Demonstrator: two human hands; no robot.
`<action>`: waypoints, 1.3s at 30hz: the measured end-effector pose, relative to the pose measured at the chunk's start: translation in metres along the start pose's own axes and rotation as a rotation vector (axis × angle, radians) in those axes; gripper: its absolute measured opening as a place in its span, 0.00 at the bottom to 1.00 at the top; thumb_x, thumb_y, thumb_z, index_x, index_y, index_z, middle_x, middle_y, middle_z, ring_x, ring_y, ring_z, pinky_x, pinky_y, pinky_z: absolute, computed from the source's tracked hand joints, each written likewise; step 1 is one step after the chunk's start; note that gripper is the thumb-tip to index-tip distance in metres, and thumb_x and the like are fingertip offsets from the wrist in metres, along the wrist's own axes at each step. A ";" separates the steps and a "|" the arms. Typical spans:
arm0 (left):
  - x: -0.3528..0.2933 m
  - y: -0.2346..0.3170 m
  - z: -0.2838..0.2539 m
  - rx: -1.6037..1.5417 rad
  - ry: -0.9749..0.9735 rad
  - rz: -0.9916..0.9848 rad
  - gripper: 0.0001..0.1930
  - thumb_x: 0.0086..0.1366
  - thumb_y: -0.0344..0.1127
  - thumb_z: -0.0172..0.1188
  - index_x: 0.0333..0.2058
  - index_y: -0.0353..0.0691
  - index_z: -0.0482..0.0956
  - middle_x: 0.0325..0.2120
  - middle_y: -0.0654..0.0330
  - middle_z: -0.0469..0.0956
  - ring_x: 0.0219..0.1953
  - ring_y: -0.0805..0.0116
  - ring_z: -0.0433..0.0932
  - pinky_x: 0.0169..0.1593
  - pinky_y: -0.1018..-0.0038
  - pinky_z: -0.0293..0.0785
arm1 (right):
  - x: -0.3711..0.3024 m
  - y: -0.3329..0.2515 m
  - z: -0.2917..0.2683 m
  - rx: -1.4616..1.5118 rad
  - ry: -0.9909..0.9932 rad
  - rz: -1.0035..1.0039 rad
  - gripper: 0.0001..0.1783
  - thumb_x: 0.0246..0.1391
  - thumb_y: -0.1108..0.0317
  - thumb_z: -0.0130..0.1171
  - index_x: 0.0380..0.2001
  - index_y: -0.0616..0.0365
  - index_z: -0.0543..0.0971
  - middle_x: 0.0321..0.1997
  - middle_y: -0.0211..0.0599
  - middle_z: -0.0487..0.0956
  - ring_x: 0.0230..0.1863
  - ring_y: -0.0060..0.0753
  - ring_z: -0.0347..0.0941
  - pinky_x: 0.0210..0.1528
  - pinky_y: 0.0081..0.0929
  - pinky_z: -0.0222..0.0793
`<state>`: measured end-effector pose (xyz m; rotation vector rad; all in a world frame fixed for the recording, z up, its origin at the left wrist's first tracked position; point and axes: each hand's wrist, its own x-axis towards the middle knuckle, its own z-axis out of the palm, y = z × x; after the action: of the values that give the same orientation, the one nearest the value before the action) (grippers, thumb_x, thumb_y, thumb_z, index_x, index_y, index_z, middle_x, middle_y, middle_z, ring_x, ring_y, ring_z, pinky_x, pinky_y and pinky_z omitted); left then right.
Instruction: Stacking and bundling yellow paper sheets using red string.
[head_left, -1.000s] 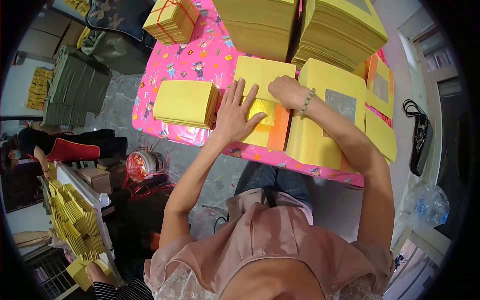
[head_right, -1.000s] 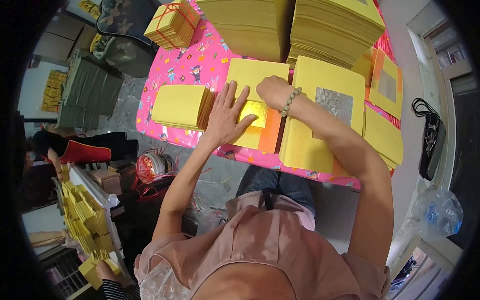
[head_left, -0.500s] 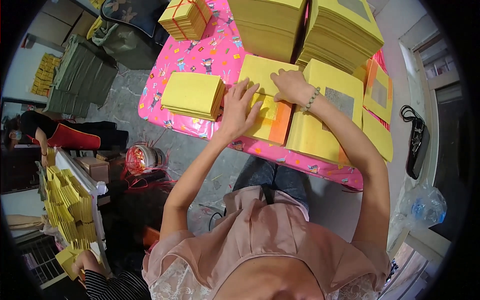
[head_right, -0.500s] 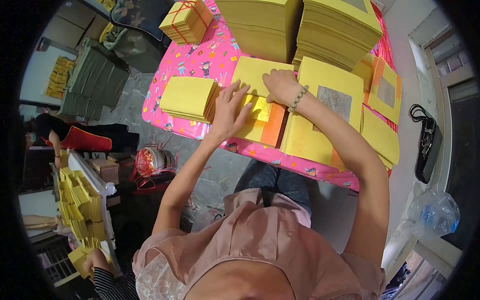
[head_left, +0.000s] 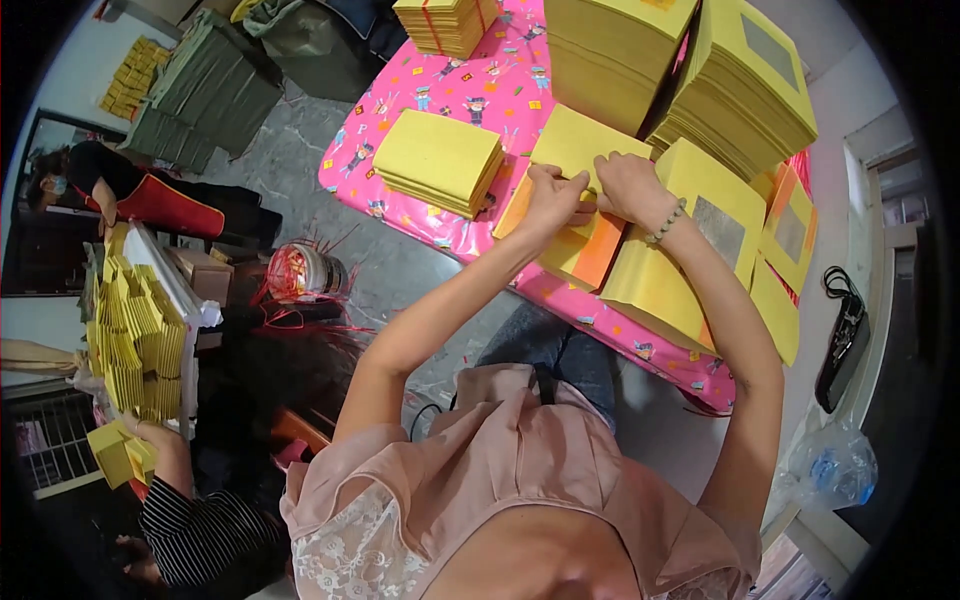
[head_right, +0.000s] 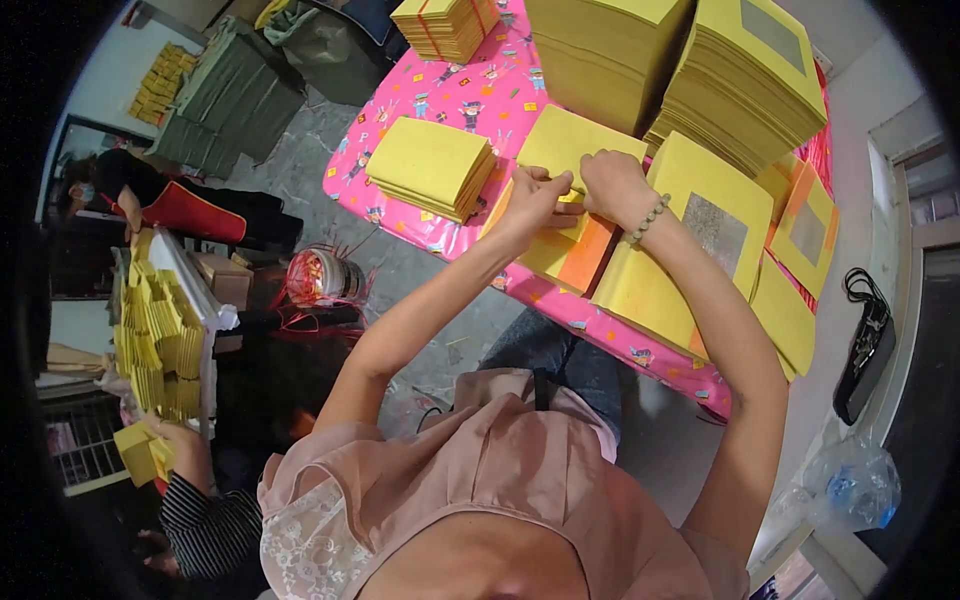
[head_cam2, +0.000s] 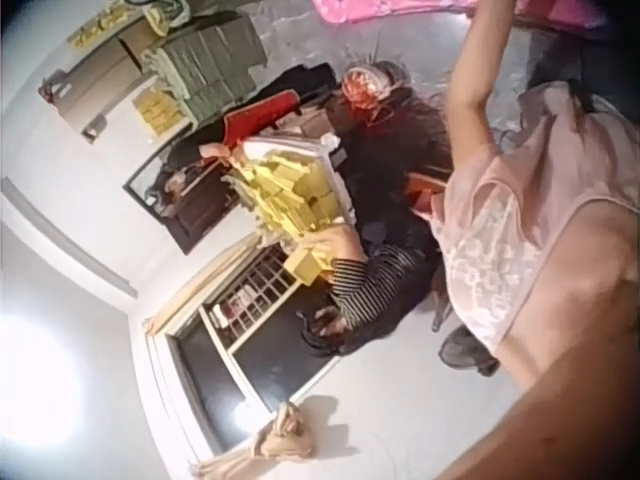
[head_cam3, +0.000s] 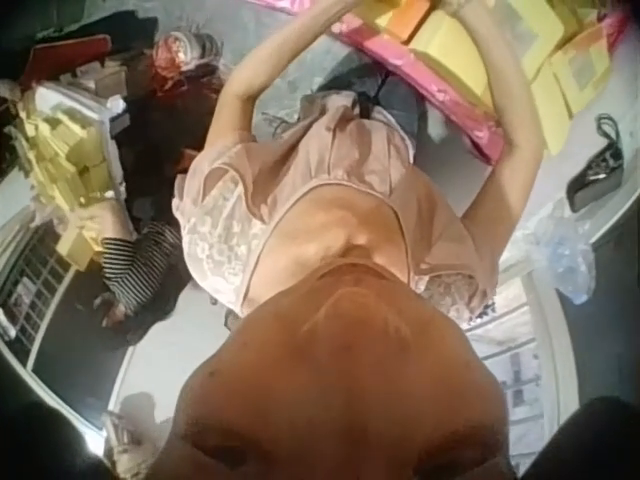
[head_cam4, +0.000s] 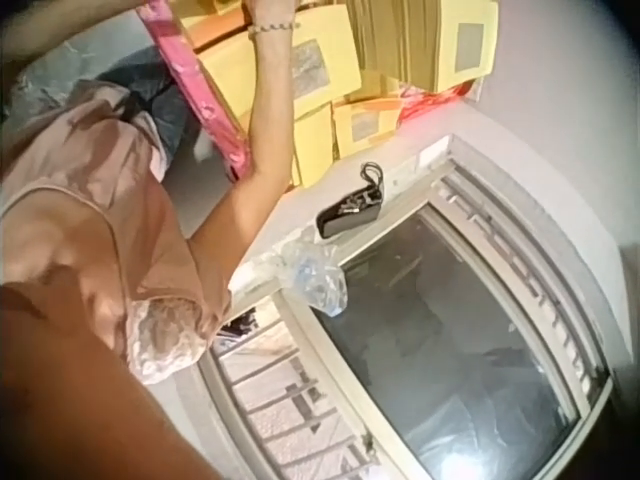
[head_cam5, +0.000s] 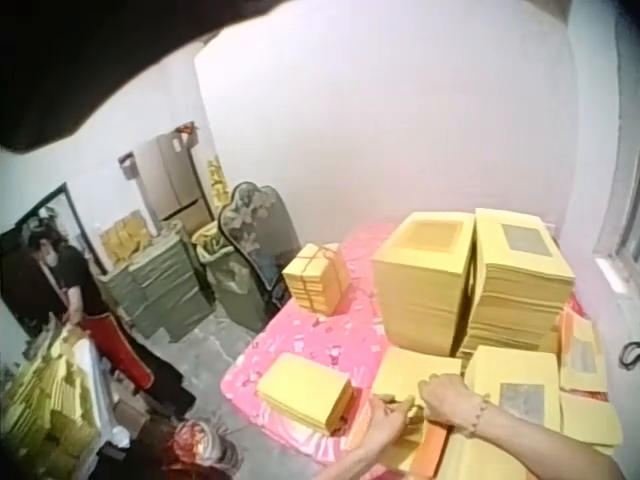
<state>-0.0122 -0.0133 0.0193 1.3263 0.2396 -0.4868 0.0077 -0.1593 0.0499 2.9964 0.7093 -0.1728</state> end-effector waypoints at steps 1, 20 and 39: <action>-0.003 0.002 0.004 -0.006 0.031 -0.022 0.33 0.64 0.39 0.58 0.54 0.31 0.44 0.43 0.45 0.66 0.34 0.57 0.81 0.35 0.65 0.82 | 0.000 0.001 0.001 0.000 -0.001 -0.004 0.13 0.40 0.68 0.62 0.31 0.62 0.76 0.31 0.46 0.79 0.36 0.44 0.78 0.39 0.37 0.76; 0.036 -0.013 0.002 0.198 0.067 0.265 0.12 0.62 0.32 0.59 0.39 0.32 0.67 0.26 0.59 0.74 0.26 0.67 0.81 0.27 0.75 0.80 | -0.007 0.011 -0.004 0.038 0.013 0.007 0.19 0.44 0.58 0.62 0.33 0.62 0.73 0.33 0.47 0.78 0.37 0.49 0.77 0.38 0.41 0.74; -0.027 0.046 -0.186 0.002 0.350 0.382 0.24 0.58 0.25 0.57 0.48 0.27 0.55 0.34 0.44 0.77 0.30 0.60 0.81 0.32 0.70 0.83 | -0.039 0.014 -0.026 0.432 0.050 -0.056 0.12 0.54 0.63 0.57 0.33 0.62 0.71 0.34 0.45 0.75 0.37 0.46 0.75 0.39 0.38 0.69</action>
<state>0.0055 0.1789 0.0268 1.4145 0.2659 0.0696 -0.0180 -0.1864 0.0803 3.3993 0.8600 -0.2892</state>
